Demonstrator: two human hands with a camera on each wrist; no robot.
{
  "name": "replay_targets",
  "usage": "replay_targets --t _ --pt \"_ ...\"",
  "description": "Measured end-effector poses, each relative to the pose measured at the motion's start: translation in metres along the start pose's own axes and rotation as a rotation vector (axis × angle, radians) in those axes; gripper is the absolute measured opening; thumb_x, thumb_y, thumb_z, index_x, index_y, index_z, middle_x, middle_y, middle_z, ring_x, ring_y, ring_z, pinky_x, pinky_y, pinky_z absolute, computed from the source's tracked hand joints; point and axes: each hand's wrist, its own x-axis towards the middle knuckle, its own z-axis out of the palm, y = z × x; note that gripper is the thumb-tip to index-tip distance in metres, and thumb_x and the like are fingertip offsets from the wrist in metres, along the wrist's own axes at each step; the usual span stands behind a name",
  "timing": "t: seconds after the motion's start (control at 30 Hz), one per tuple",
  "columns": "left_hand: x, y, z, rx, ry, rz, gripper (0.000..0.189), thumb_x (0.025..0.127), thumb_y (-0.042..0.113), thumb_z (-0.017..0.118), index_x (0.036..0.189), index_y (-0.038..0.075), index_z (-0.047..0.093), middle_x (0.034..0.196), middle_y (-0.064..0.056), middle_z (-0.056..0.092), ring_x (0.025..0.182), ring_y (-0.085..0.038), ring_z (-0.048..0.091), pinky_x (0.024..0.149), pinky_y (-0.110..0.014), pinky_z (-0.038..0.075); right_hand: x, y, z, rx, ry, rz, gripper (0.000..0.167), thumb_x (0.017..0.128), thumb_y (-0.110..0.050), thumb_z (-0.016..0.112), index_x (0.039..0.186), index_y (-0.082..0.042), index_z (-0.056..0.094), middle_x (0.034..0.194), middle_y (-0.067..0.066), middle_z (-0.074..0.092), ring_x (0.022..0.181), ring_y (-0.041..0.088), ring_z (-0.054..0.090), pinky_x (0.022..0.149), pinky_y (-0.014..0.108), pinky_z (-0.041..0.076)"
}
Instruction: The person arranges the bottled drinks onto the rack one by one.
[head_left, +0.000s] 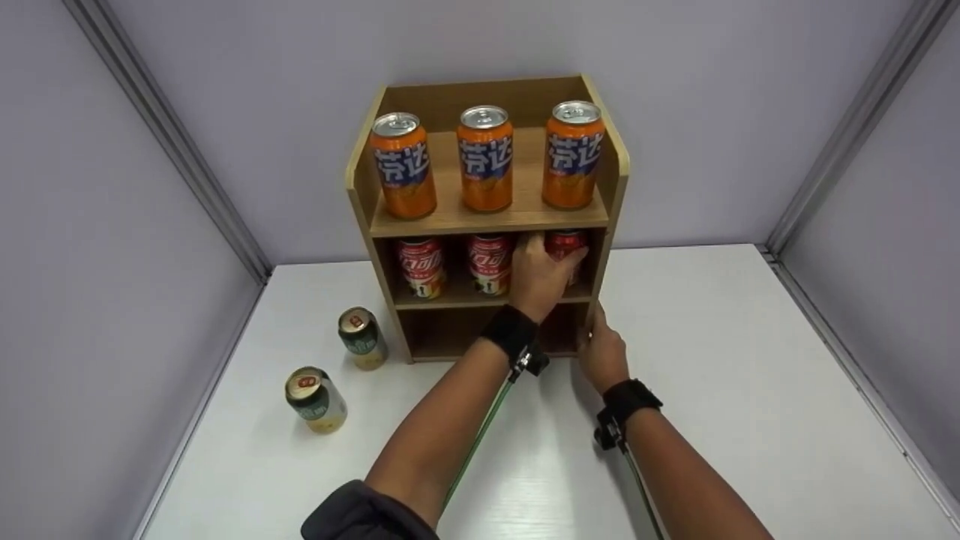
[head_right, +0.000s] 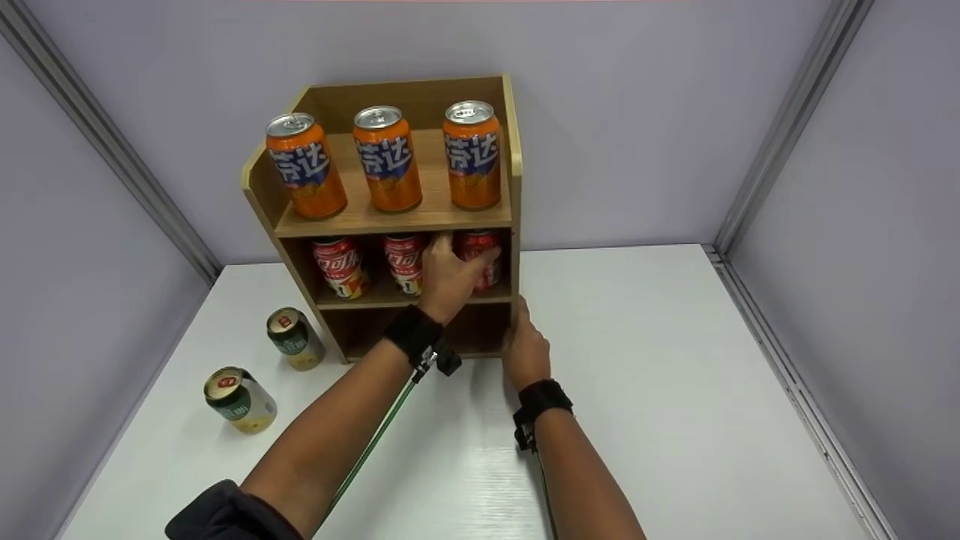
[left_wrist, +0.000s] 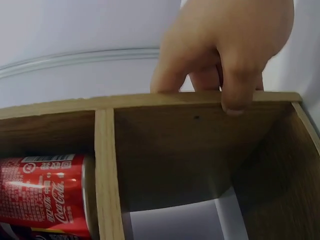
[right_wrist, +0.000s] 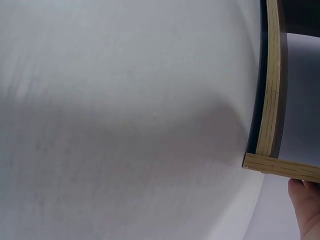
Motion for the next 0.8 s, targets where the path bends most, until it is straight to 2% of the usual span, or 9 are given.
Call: replay_targets --t 0.07,0.17,0.23,0.33,0.47,0.67,0.73,0.8 --pt "0.0 -0.002 -0.001 -0.058 -0.041 -0.025 0.077 0.079 0.032 0.082 0.14 0.003 0.044 0.127 -0.013 0.059 0.111 -0.017 0.06 0.097 -0.024 0.043 -0.001 0.0 0.001 0.008 0.002 0.001 0.062 0.094 -0.001 0.057 0.149 -0.008 0.032 0.103 0.025 0.068 0.09 0.038 0.067 0.072 0.05 0.052" --pt "-0.002 -0.006 -0.001 -0.149 -0.112 -0.091 0.083 0.081 0.029 0.081 0.145 0.007 0.033 0.135 -0.011 0.051 0.119 -0.016 0.052 0.102 -0.025 0.037 -0.001 0.001 0.002 0.006 0.022 -0.009 0.06 0.093 0.0 0.057 0.148 -0.007 0.034 0.1 0.025 0.068 0.088 0.038 0.067 0.07 0.05 0.052" --pt "-0.004 -0.01 -0.001 -0.17 -0.158 -0.129 0.083 0.083 0.024 0.079 0.147 0.007 0.029 0.137 -0.01 0.048 0.123 -0.015 0.047 0.104 -0.025 0.034 -0.001 0.002 0.003 0.004 0.034 -0.013 0.058 0.093 0.0 0.057 0.147 -0.007 0.035 0.099 0.026 0.068 0.086 0.038 0.067 0.07 0.05 0.052" --pt "-0.007 -0.014 0.0 -0.188 -0.191 -0.173 0.078 0.084 0.015 0.076 0.146 0.006 0.029 0.129 -0.011 0.054 0.115 -0.014 0.052 0.098 -0.023 0.039 -0.001 0.003 0.003 0.002 0.029 -0.008 0.055 0.094 -0.001 0.057 0.145 -0.006 0.036 0.099 0.026 0.068 0.086 0.039 0.067 0.069 0.051 0.052" --pt "-0.008 -0.017 0.0 -0.15 -0.175 -0.198 0.078 0.083 0.019 0.079 0.145 0.006 0.034 0.122 -0.011 0.059 0.104 -0.013 0.057 0.09 -0.023 0.045 0.0 0.001 0.002 -0.003 0.005 0.011 0.055 0.094 -0.001 0.057 0.144 -0.007 0.037 0.097 0.026 0.068 0.086 0.04 0.067 0.069 0.051 0.051" --pt "-0.008 -0.017 0.005 -0.011 -0.088 -0.148 0.087 0.077 0.036 0.084 0.143 0.005 0.037 0.134 -0.013 0.052 0.122 -0.02 0.051 0.102 -0.028 0.038 0.003 -0.001 -0.001 -0.009 0.006 -0.009 0.053 0.094 -0.001 0.056 0.144 -0.007 0.036 0.091 0.023 0.068 0.081 0.038 0.067 0.065 0.051 0.051" --pt "-0.011 -0.017 0.007 0.016 -0.088 -0.145 0.09 0.076 0.041 0.083 0.144 0.005 0.035 0.136 -0.015 0.047 0.125 -0.023 0.047 0.105 -0.031 0.036 0.002 -0.001 -0.001 -0.011 0.004 -0.006 0.053 0.094 -0.001 0.056 0.143 -0.007 0.037 0.09 0.022 0.068 0.08 0.037 0.067 0.065 0.05 0.051" --pt "-0.015 -0.017 0.008 0.018 -0.117 -0.166 0.09 0.079 0.042 0.08 0.145 0.004 0.032 0.136 -0.016 0.045 0.126 -0.025 0.046 0.105 -0.033 0.036 -0.001 -0.001 0.0 -0.011 -0.006 0.004 0.055 0.094 -0.002 0.057 0.144 -0.007 0.036 0.091 0.022 0.068 0.08 0.037 0.067 0.066 0.049 0.051"
